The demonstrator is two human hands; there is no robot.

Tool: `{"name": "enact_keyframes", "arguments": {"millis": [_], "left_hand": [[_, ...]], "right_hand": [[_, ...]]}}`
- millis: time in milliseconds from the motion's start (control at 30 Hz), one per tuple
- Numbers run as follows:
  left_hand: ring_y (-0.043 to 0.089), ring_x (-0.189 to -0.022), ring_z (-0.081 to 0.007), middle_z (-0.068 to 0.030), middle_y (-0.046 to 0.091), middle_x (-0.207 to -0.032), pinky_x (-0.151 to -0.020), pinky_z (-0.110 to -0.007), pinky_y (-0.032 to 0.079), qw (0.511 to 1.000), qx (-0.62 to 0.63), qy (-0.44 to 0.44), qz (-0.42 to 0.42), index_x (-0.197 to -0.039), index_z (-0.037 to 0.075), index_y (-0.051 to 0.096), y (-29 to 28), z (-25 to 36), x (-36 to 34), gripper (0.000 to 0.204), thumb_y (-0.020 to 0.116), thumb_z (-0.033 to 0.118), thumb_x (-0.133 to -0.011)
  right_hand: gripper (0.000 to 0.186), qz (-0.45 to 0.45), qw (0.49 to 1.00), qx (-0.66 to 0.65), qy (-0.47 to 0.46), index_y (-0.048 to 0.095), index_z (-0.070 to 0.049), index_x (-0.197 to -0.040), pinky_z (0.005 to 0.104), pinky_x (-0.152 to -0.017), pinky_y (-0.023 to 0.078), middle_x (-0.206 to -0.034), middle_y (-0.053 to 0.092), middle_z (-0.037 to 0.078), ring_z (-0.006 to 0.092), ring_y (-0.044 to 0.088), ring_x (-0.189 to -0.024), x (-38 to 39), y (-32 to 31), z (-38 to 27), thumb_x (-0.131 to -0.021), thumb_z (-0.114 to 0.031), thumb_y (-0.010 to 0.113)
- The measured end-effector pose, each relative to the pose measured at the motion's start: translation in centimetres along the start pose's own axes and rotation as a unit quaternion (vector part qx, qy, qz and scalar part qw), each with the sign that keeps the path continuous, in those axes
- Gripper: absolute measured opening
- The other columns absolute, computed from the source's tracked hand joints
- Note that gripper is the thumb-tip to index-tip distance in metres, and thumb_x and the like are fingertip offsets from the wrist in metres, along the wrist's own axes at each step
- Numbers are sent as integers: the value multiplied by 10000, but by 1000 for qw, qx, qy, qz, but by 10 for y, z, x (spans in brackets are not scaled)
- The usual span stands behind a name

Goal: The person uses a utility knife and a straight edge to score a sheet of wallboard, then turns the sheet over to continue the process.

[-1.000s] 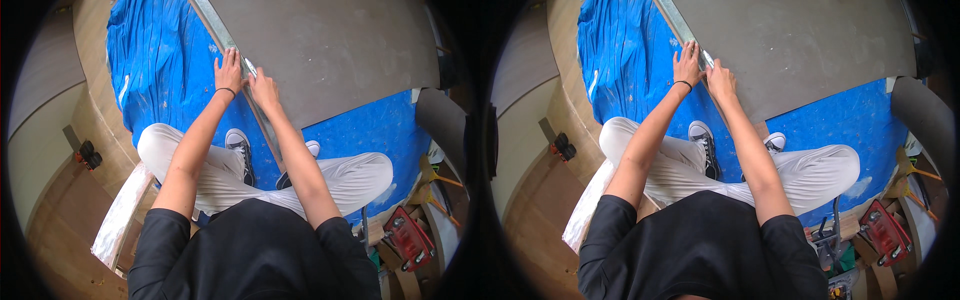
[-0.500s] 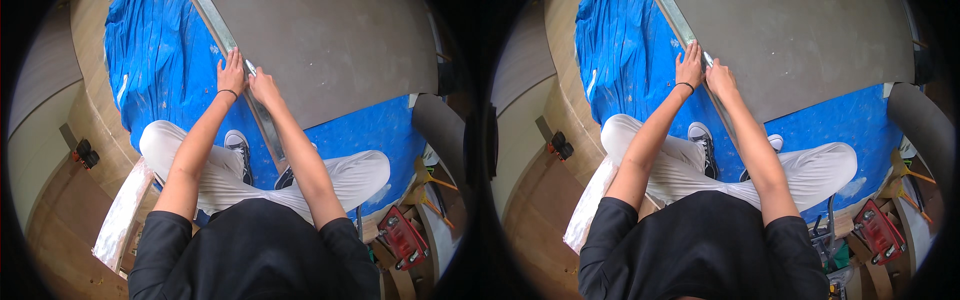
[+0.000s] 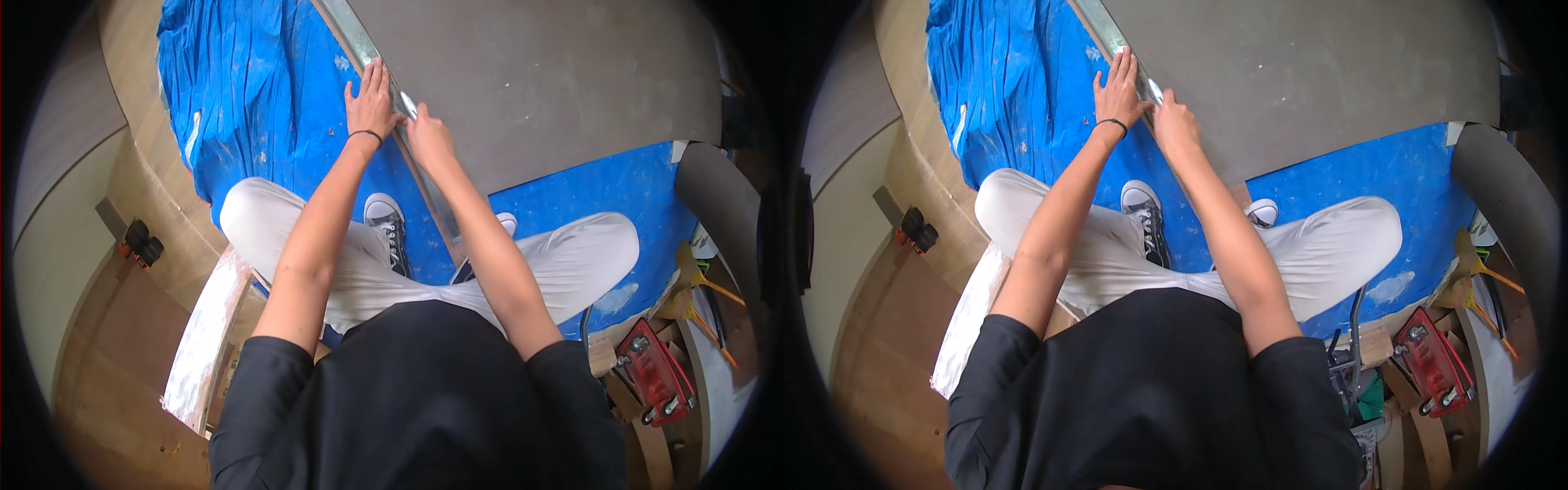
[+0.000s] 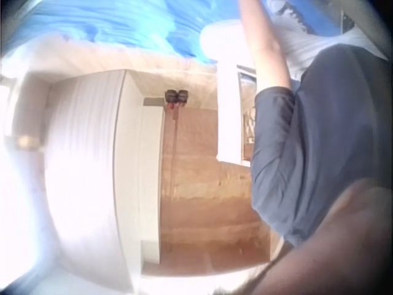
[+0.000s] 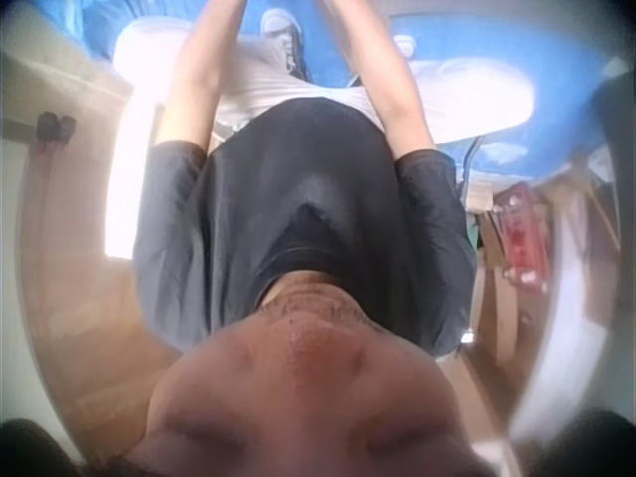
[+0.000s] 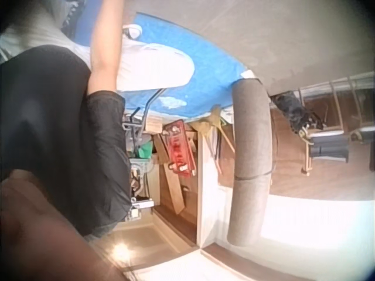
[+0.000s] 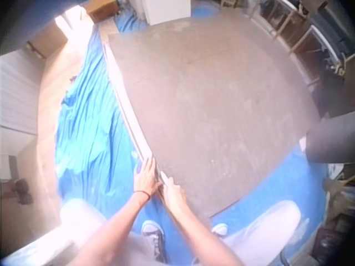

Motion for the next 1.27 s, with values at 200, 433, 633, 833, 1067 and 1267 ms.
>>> {"name": "enact_keyframes", "arguments": {"millis": [200, 433, 633, 833, 1067, 1267], "left_hand": [[269, -1434, -186, -38, 262, -1573, -1101, -517, 297, 1000, 8, -22, 20, -1457, 66, 350, 1, 3, -1, 1126, 887, 375, -517], [242, -1446, -188, -47, 226, -1585, -1111, -516, 289, 1000, -12, -23, -4, -1478, 68, 309, 7, 5, 1, 1177, 890, 397, -509], [211, -1458, -203, -52, 184, -1597, -1122, -533, 271, 1000, -26, -6, -4, -1501, 72, 249, 7, -4, -2, 1229, 876, 471, -521], [203, -1459, -201, -64, 181, -1593, -1138, -521, 266, 1000, 10, 8, -8, -1493, 48, 247, -2, 1, 1, 1225, 893, 422, -522], [191, -1463, -207, -68, 176, -1595, -1136, -518, 268, 1000, 0, -8, 0, -1482, 48, 281, 6, 1, 0, 1180, 895, 390, -534], [200, -1462, -205, -69, 187, -1594, -1129, -522, 265, 1000, -3, -4, 7, -1480, 43, 284, 8, -2, 0, 1121, 868, 399, -592]], "right_hand": [[237, -69, 995, 38, 68, 469, -40, -1087, 561, -727, 526, -846, 668, 275, 467, 654, -835, 103, 21, 78, -963, -237, 510], [359, -121, 984, 99, 88, 459, -26, -1225, 545, -770, 524, -897, 665, 287, 474, 644, -895, 170, 48, 156, -962, -266, 505], [321, -25, 996, -81, 21, 431, 6, -1153, 579, -694, 493, -810, 644, 296, 502, 625, -776, 94, -16, 49, -942, -227, 495], [267, 69, 993, -69, -71, 458, -26, -1092, 578, -702, 495, -813, 652, 292, 495, 630, -795, 17, -7, 23, -954, -252, 492], [301, 40, 994, -55, -80, 475, -25, -1106, 582, -727, 496, -845, 659, 294, 487, 638, -822, 7, 2, 17, -969, -293, 480], [316, 34, 996, -48, -72, 476, -34, -1132, 580, -737, 501, -857, 660, 293, 484, 640, -834, 1, 8, 16, -970, -306, 479]]}}
Point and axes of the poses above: each hand's wrist, its own x-axis away from the middle knuckle, its own y-axis out of the palm, z = x × y, the point moved 2 cm from there along -x, towards the middle knuckle
